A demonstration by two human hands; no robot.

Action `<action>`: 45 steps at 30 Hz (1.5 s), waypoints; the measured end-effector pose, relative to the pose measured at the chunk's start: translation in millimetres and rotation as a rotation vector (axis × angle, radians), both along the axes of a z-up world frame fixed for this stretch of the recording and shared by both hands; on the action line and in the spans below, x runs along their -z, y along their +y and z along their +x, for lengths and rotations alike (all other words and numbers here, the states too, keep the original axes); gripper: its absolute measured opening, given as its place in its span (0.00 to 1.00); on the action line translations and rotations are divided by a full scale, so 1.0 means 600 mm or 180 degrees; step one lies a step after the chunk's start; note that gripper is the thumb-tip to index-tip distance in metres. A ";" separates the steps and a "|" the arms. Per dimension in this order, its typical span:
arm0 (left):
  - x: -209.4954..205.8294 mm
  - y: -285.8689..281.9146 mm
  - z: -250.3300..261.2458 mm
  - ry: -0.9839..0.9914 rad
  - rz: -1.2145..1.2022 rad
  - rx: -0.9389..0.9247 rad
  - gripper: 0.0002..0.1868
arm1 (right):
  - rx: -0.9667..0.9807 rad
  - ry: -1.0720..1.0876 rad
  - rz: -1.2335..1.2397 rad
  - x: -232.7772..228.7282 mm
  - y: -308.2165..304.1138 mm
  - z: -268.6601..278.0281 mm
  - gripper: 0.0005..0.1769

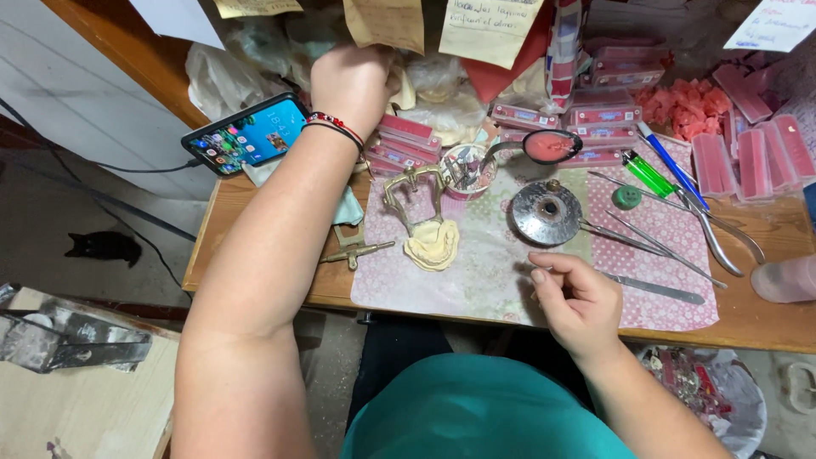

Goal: Mark a dental model and apply material to a denture base to fit it onto the model.

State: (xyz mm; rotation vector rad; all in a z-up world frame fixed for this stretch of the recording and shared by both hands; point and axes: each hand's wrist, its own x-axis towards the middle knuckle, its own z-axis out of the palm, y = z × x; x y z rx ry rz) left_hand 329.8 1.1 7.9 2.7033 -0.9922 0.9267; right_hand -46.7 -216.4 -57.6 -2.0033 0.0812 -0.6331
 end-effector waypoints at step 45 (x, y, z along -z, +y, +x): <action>0.039 0.138 -0.450 0.0607 -0.1293 -0.0772 0.31 | -0.0239 -0.0007 -0.0502 -0.007 0.027 -0.001 0.19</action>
